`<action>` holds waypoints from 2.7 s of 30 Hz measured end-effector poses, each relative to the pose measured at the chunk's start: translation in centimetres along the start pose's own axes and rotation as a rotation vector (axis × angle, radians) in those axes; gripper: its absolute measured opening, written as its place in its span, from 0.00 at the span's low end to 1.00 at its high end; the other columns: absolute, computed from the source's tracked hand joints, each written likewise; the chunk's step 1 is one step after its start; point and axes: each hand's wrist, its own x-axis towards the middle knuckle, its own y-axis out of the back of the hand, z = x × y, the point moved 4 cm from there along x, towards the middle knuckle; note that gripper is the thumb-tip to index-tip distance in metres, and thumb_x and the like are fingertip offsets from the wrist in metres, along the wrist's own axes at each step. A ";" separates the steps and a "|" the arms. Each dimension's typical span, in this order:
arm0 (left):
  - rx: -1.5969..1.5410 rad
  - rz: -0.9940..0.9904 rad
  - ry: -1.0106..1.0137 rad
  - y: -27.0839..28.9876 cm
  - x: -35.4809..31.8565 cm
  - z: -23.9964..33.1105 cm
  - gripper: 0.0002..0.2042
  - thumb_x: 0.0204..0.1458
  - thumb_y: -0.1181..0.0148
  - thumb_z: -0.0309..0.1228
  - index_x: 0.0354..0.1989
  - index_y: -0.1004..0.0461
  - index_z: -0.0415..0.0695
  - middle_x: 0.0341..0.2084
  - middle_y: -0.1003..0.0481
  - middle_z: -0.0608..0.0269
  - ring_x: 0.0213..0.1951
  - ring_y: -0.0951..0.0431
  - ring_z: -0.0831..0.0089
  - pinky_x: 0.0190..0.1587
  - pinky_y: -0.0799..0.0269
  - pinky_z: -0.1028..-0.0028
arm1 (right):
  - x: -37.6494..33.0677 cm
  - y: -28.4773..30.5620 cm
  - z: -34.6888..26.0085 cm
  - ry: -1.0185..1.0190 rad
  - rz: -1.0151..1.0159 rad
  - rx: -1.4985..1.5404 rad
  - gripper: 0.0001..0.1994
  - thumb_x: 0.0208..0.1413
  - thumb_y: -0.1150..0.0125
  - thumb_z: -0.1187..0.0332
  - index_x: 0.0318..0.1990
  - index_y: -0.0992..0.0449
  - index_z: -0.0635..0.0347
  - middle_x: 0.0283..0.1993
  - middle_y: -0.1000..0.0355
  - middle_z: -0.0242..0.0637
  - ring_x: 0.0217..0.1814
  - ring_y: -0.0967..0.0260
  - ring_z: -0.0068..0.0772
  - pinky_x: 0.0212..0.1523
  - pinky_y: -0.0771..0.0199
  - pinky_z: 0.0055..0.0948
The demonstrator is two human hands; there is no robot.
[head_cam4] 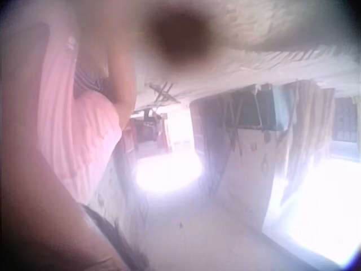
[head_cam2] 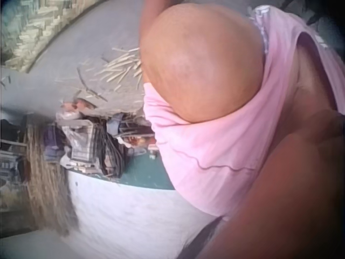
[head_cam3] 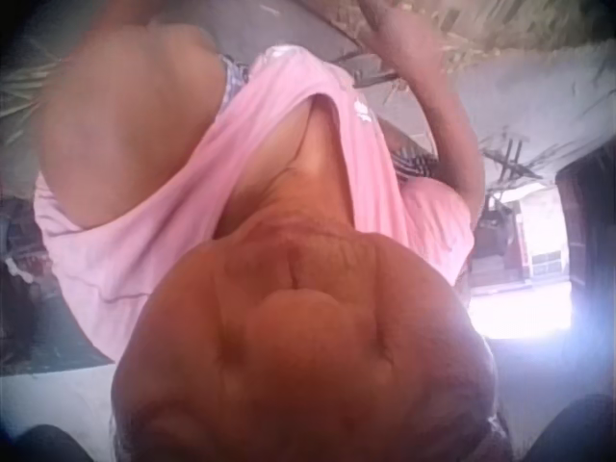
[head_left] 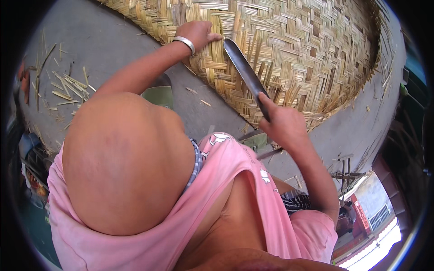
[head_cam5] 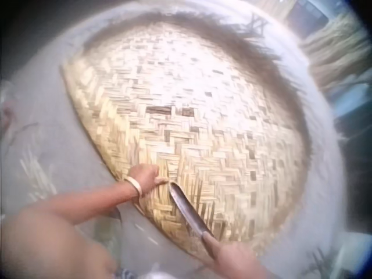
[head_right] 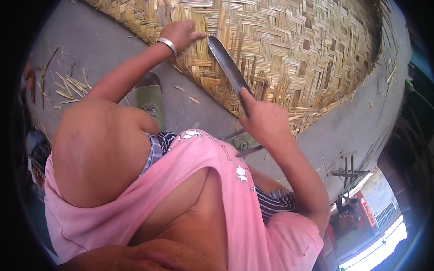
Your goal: The person uses a curved knife to trim the edges of a large woven mat on the floor. They repeatedly strike and cut protruding fibers along the perimeter, occasionally adjusting the mat's position.
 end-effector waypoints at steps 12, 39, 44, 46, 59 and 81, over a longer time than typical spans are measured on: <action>-1.427 -0.665 0.110 -3.4 -0.6 2.6 0.14 0.55 0.40 0.35 0.46 0.28 0.41 0.29 0.25 0.69 0.25 0.23 0.79 0.30 0.25 0.79 | -3.3 2.0 1.3 0.190 -0.273 1.312 0.32 0.46 0.40 0.78 0.64 0.34 0.61 0.60 0.33 0.32 0.54 0.35 0.17 0.53 0.34 0.19; -1.198 -0.255 0.322 -3.1 -2.9 2.1 0.14 0.57 0.39 0.42 0.28 0.29 0.45 0.17 0.29 0.71 0.14 0.32 0.85 0.14 0.40 0.83 | 5.5 -3.6 1.0 0.040 0.053 0.800 0.30 0.47 0.40 0.65 0.63 0.31 0.50 0.25 0.29 0.38 0.26 0.32 0.25 0.33 0.29 0.27; -1.385 -0.328 0.447 -2.7 -3.1 2.2 0.15 0.58 0.40 0.43 0.26 0.32 0.48 0.17 0.29 0.72 0.13 0.33 0.86 0.13 0.42 0.84 | 5.0 -4.0 0.5 0.008 0.103 0.626 0.30 0.46 0.39 0.58 0.61 0.30 0.48 0.32 0.23 0.50 0.36 0.23 0.46 0.41 0.26 0.37; -1.422 -0.351 0.458 -2.6 -3.2 2.5 0.15 0.59 0.41 0.44 0.27 0.32 0.48 0.17 0.29 0.72 0.13 0.32 0.84 0.13 0.41 0.83 | 4.9 -3.2 1.0 0.015 0.055 0.701 0.30 0.46 0.40 0.58 0.62 0.30 0.48 0.31 0.23 0.49 0.35 0.23 0.46 0.41 0.26 0.39; -1.481 -0.431 0.652 -0.8 -5.9 5.5 0.10 0.57 0.41 0.35 0.26 0.32 0.46 0.14 0.31 0.72 0.11 0.34 0.82 0.10 0.43 0.82 | 7.5 -5.8 -0.3 -0.008 0.192 0.313 0.31 0.50 0.42 0.55 0.65 0.36 0.38 0.32 0.22 0.43 0.35 0.23 0.46 0.38 0.23 0.44; -0.037 0.001 -0.112 -1.8 -0.9 3.4 0.21 0.53 0.42 0.53 0.26 0.27 0.44 0.20 0.25 0.51 0.26 0.24 0.52 0.29 0.30 0.57 | 0.6 -4.3 3.4 0.042 0.005 0.211 0.31 0.49 0.41 0.61 0.64 0.36 0.40 0.29 0.24 0.47 0.31 0.23 0.44 0.36 0.24 0.42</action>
